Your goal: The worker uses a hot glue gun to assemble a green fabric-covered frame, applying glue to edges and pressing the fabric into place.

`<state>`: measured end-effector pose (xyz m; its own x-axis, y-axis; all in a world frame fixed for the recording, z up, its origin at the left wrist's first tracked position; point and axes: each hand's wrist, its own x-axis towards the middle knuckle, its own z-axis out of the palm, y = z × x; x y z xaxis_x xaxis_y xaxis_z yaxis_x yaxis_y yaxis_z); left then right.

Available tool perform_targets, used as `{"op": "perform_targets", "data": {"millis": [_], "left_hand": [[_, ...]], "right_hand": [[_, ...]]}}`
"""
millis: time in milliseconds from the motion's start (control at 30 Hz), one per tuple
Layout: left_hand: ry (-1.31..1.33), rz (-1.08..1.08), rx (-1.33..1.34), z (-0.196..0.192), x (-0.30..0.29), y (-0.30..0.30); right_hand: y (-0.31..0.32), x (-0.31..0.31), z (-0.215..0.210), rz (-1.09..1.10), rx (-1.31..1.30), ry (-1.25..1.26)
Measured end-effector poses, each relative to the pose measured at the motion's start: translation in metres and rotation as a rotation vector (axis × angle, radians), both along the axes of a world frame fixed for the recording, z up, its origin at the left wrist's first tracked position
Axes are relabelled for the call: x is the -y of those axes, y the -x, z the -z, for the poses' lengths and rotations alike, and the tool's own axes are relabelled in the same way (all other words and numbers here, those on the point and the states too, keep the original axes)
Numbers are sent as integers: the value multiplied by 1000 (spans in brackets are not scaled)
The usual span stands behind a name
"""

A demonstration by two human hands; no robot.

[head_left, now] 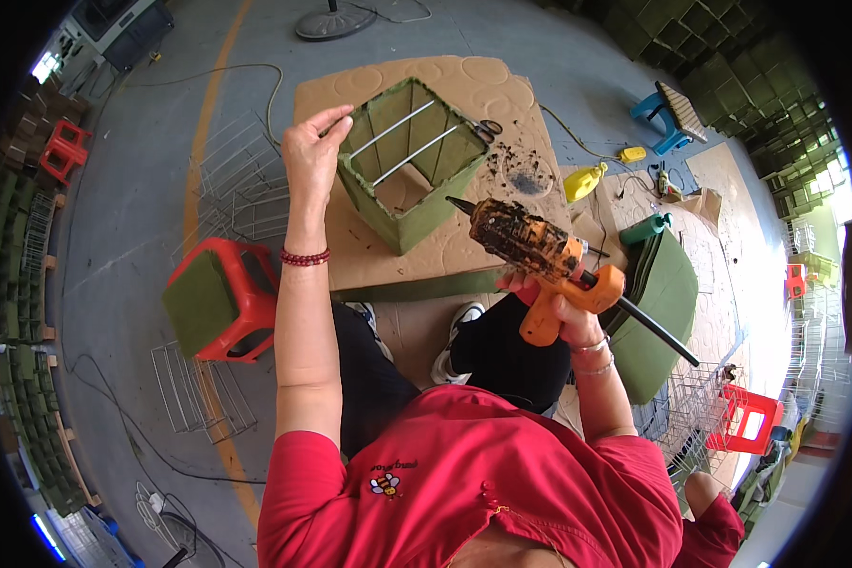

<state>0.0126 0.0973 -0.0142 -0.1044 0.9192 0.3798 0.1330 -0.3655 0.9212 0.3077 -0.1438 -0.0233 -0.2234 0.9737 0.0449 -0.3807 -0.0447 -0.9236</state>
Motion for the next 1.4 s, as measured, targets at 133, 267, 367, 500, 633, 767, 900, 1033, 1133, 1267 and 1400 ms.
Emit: {"op": "perform_targets", "data": {"millis": [133, 267, 367, 500, 633, 767, 900, 1033, 1133, 1267, 1400], "left_hand": [[-150, -129, -149, -19, 19, -8], [-1, -130, -218, -31, 29, -7], [8, -138, -251, -32, 31, -4], [-38, -150, -309, -33, 38, -10], [-28, -153, -337, -35, 40, -11], [-45, -164, -361, -34, 39, -10], [-51, -160, -334, -30, 35, -9], [-38, -167, -352, -32, 37, -9], [-54, -164, -358, -32, 37, -8], [-37, -167, -346, -31, 37, -8], [-38, -163, -333, -30, 35, -6]], "right_hand": [[5, 9, 14, -95, -41, -23], [15, 12, 23, -120, -115, -34], [22, 11, 23, -91, -47, -67], [37, 10, 16, -55, 34, -29], [38, 11, 19, -26, 28, 6], [31, 11, 26, -58, 52, -31], [37, 10, 17, -83, 64, -30], [38, 12, 20, -75, 78, -33], [37, 13, 21, -65, 63, -27], [36, 13, 21, -19, 17, -2], [34, 11, 23, 0, -53, -39]]}}
